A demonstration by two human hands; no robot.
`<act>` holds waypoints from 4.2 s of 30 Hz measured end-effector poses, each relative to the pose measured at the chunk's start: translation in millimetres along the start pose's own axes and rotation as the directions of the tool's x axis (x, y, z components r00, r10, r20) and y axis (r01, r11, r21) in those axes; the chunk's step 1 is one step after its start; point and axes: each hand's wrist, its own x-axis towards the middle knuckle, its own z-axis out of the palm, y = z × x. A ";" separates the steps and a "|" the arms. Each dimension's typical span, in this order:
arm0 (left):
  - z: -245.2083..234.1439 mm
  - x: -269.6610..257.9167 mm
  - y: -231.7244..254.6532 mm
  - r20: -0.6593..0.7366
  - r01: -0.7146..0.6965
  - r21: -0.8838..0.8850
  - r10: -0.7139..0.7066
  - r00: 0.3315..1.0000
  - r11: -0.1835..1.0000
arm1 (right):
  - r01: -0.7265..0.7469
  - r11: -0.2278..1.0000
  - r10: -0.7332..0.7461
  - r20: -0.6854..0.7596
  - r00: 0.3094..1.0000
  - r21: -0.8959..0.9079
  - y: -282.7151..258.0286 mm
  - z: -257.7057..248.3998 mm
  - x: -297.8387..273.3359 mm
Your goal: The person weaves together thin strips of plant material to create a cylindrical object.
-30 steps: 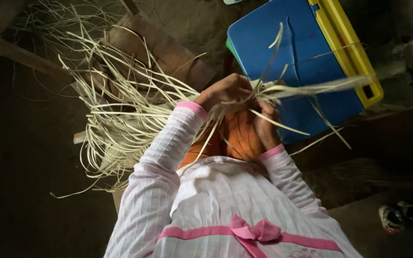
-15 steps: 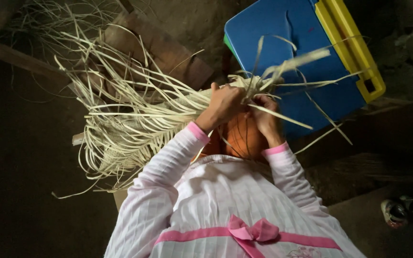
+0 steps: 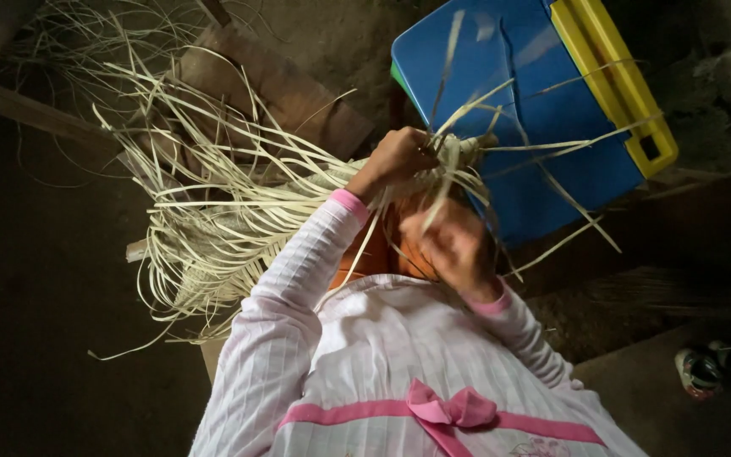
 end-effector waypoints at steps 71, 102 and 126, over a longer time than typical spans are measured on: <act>-111.9 -147.8 -88.5 -0.304 0.041 0.355 0.074 0.950 0.934 | -0.058 0.991 0.084 -0.221 0.972 0.122 20.7 17.9 -0.1; -243.7 -189.6 -42.0 -0.355 0.150 0.677 0.141 0.924 0.721 | 0.239 0.887 -0.169 0.204 0.964 -0.395 5.7 16.5 78.9; -91.4 -123.6 41.2 -0.270 -0.001 0.929 0.680 0.681 0.370 | 0.164 0.928 -0.109 0.179 0.978 -0.335 25.5 53.5 93.1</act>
